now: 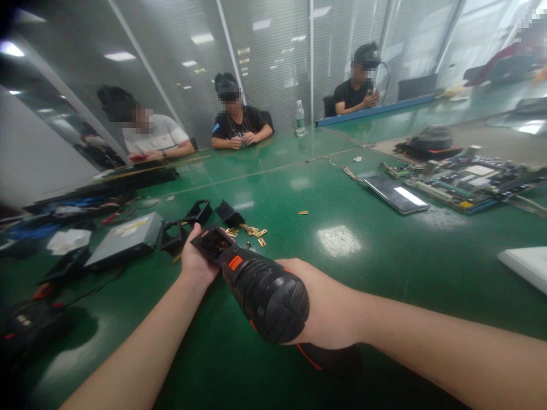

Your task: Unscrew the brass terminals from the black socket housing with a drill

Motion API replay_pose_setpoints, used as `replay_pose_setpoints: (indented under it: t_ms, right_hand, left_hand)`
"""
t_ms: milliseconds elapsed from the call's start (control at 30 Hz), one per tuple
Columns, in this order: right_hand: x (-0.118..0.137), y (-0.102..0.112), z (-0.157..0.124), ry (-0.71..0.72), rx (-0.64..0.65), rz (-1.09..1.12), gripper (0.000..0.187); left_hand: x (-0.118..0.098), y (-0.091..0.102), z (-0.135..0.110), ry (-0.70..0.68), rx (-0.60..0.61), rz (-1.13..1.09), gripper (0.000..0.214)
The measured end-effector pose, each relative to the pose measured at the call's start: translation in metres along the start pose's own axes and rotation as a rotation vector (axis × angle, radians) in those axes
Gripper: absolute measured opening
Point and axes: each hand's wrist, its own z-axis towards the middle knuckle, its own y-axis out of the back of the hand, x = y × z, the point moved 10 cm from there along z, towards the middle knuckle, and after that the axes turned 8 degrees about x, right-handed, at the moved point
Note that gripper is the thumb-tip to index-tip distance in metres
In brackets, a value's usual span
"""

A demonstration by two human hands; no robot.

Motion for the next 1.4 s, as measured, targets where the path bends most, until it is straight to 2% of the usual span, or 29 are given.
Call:
replay_pose_setpoints:
  t_ms: [100,333,733,900,1100,1400]
  right_hand:
    - [0.001,-0.001,0.0,0.003,0.01,0.001,0.022]
    - [-0.005,-0.004,-0.001,-0.057,0.035,0.003,0.025]
    - [0.007,-0.001,0.0,0.019,0.019,0.056,0.019]
    - [0.006,-0.002,-0.001,0.013,0.019,0.085,0.023]
    - [0.005,0.001,-0.003,0.068,-0.015,0.035,0.021]
    - [0.002,0.001,-0.005,0.043,-0.027,-0.039,0.017]
  left_hand:
    - [-0.002,-0.001,-0.002,-0.005,-0.011,0.054,0.038]
    - [0.001,-0.007,-0.002,0.036,0.058,0.043,0.041]
    - [0.005,-0.001,0.0,0.069,0.04,-0.002,0.038]
    - [0.006,-0.001,0.001,0.082,0.045,0.01,0.04]
    - [0.007,-0.001,0.001,0.088,0.033,0.022,0.039]
    - [0.005,-0.003,-0.002,0.082,0.015,0.062,0.038]
